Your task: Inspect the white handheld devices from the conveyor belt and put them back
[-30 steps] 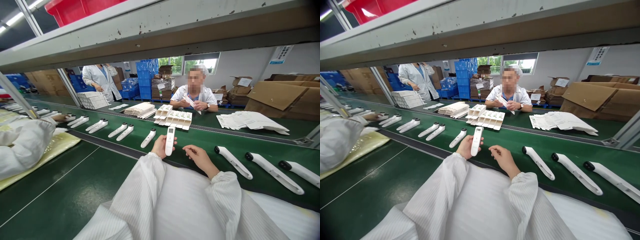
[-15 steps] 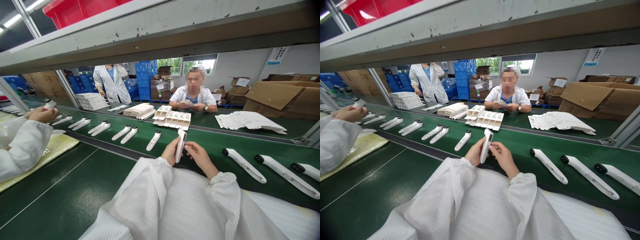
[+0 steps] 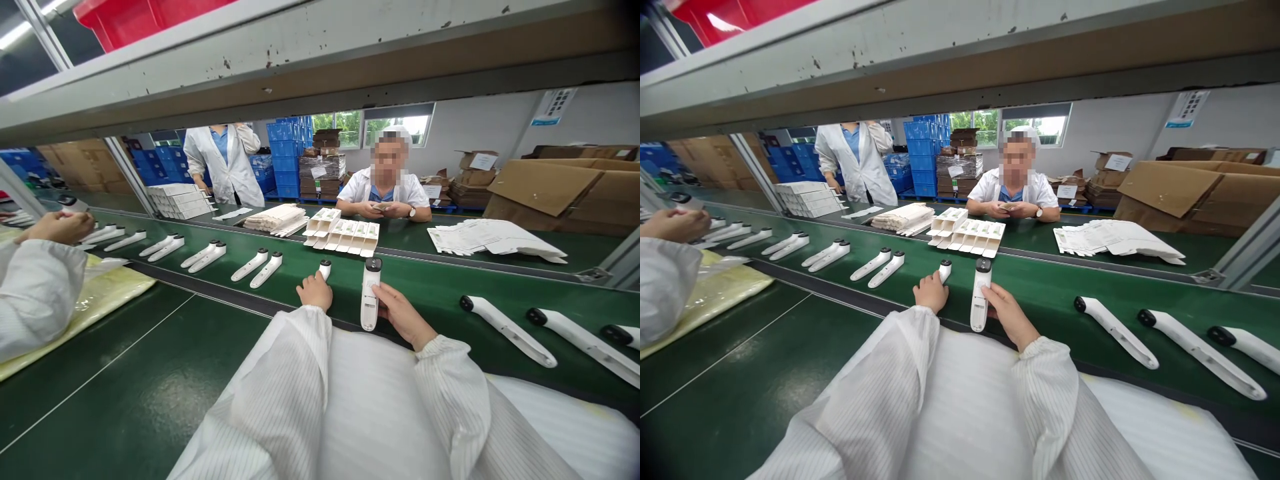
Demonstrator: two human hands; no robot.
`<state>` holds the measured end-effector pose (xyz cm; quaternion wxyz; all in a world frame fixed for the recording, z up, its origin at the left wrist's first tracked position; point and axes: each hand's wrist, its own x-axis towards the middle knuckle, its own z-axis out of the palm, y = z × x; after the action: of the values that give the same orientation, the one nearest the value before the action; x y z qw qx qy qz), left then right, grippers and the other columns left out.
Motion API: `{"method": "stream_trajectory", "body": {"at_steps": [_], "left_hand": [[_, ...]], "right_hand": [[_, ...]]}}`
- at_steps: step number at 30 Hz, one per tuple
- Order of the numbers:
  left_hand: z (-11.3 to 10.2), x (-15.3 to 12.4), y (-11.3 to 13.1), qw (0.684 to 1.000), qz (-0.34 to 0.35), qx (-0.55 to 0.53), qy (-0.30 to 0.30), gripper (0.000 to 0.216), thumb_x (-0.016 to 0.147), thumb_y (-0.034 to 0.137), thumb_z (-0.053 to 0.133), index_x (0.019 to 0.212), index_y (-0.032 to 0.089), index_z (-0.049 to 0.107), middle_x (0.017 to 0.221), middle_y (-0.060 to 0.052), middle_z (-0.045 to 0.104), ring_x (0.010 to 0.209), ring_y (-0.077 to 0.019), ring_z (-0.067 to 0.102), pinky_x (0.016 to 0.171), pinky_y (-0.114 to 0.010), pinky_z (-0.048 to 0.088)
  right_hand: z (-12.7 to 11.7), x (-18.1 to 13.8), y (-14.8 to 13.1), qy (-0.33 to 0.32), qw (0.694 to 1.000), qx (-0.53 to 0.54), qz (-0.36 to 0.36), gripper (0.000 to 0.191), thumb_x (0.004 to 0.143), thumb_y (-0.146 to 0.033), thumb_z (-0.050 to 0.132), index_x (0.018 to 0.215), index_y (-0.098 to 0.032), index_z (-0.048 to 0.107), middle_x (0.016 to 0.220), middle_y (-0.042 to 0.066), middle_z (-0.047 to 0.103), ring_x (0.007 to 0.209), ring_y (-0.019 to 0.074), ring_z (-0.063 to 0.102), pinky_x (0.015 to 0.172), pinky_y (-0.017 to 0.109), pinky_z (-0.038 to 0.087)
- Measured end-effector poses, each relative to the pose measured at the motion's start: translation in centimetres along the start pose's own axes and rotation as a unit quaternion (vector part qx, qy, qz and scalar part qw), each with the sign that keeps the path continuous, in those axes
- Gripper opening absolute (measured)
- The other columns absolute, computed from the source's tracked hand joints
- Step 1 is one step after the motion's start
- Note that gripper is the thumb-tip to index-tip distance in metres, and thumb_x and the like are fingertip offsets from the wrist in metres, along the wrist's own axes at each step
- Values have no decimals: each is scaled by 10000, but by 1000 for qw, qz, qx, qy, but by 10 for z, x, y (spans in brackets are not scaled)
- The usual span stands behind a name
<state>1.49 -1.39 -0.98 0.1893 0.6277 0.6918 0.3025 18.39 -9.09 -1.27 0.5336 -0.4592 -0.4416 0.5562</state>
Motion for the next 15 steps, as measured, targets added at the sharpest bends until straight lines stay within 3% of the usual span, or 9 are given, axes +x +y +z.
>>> {"method": "stream_trajectory", "body": {"at_steps": [3, 5, 6, 8, 10, 11, 13, 15], "left_hand": [[3, 4, -3, 994, -15, -102, -40, 375, 711, 67, 536, 1070, 174, 552, 1182, -171, 539, 1232, -317, 373, 999, -432, 281], [4, 2, 1, 964, -44, -249, -85, 367, 713, 99, 547, 1071, 181, 558, 1110, -132, 578, 1134, -277, 469, 901, -358, 391], [4, 0, 4, 932, -64, -337, -117, 344, 726, 126, 536, 1065, 178, 563, 1058, -115, 595, 1050, -252, 521, 814, -324, 439], [3, -6, 11, 839, -109, -498, -191, 283, 762, 173, 471, 1024, 146, 576, 960, -104, 613, 860, -205, 577, 616, -271, 463], [3, -14, 18, 747, -155, -594, -255, 270, 790, 194, 400, 964, 102, 585, 873, -114, 618, 702, -169, 573, 470, -236, 414], [3, -18, 21, 718, -175, -614, -276, 277, 808, 208, 377, 939, 84, 587, 832, -117, 618, 637, -154, 559, 424, -223, 383], [3, -25, 26, 694, -200, -619, -308, 327, 861, 274, 350, 926, 65, 593, 770, -107, 614, 544, -128, 526, 373, -206, 336], [3, -31, 31, 687, -202, -614, -331, 410, 901, 371, 335, 936, 62, 603, 724, -89, 605, 495, -110, 503, 356, -197, 318]], "right_hand": [[0, -1, -1, -6, 1000, -1, 2, 407, 709, -536, 632, 959, -215, 640, 914, 50, 682, 861, 210, 624, 707, 316, 507], [1, -1, -4, -12, 1000, 12, 6, 392, 718, -526, 630, 955, -214, 633, 966, 63, 688, 883, 217, 634, 718, 321, 509], [2, -2, -5, -12, 1000, 18, 8, 382, 726, -523, 623, 947, -211, 628, 981, 69, 689, 886, 219, 638, 716, 319, 507], [2, -1, -5, 1, 1000, 12, 11, 364, 748, -524, 589, 908, -198, 614, 959, 78, 691, 847, 217, 647, 680, 309, 501], [-2, 2, -3, 38, 999, -34, 18, 347, 778, -521, 537, 851, -186, 588, 882, 79, 687, 749, 202, 644, 622, 299, 483], [-6, 4, -1, 61, 995, -81, 21, 329, 790, -506, 518, 827, -184, 573, 838, 73, 680, 705, 194, 634, 601, 295, 470], [-16, 9, 5, 114, 969, -218, 21, 273, 801, -459, 504, 806, -191, 555, 775, 59, 659, 669, 190, 613, 593, 295, 444], [-26, 12, 10, 159, 911, -381, 3, 220, 799, -408, 510, 830, -199, 572, 773, 66, 644, 711, 211, 605, 619, 309, 425]]}}
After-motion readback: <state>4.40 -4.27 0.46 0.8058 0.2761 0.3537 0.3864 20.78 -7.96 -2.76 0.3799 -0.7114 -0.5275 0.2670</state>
